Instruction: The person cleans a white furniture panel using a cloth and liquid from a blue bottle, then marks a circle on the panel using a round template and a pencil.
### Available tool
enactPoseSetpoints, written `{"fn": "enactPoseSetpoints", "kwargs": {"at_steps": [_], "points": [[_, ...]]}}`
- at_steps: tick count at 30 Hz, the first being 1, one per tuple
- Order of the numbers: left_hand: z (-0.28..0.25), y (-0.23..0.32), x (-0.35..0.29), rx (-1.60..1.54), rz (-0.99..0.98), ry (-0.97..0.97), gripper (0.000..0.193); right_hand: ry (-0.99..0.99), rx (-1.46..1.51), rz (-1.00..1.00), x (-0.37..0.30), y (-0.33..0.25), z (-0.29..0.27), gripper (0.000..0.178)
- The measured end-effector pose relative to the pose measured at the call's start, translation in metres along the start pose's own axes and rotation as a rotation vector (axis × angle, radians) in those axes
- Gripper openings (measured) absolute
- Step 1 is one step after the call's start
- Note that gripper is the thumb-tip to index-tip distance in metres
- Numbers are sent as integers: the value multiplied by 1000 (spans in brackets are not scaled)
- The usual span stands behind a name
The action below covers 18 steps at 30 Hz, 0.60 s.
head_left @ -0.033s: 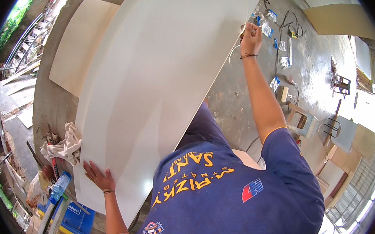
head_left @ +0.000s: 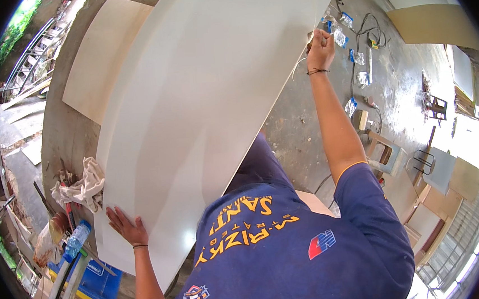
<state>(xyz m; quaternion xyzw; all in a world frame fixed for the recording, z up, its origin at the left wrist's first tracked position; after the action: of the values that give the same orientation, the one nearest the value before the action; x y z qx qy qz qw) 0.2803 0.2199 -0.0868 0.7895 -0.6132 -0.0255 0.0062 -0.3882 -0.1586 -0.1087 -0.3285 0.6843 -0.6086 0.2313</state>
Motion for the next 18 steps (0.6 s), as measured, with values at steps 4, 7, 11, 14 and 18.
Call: {"fn": "enactPoseSetpoints", "kwargs": {"at_steps": [4,7,11,14,18], "points": [[2,-1,1,13,-6,-9,84,-23,103,-35,-32,7,-4,23],[3,2,1,25,-1,-4,84,0,108,-15,-68,14,-12,21],[0,3,1,25,15,20,84,22,159,-36,-108,14,-14,26],[2,2,1,36,17,23,83,4,14,-69,-129,15,-18,20],[-1,11,5,-26,28,36,80,-20,39,-91,-160,18,-22,22]]}}
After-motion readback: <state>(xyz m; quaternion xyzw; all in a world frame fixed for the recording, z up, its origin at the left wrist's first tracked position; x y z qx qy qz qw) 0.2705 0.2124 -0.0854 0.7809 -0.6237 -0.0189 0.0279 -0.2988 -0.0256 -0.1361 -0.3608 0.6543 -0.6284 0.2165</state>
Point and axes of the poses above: each hand's wrist, its own x-axis towards the middle knuckle, its own z-axis out of the palm, y = z × x, the point moved 10 cm from there along x, towards the middle knuckle, and after that the axes turned 2 degrees about x, right-handed, at the moved point
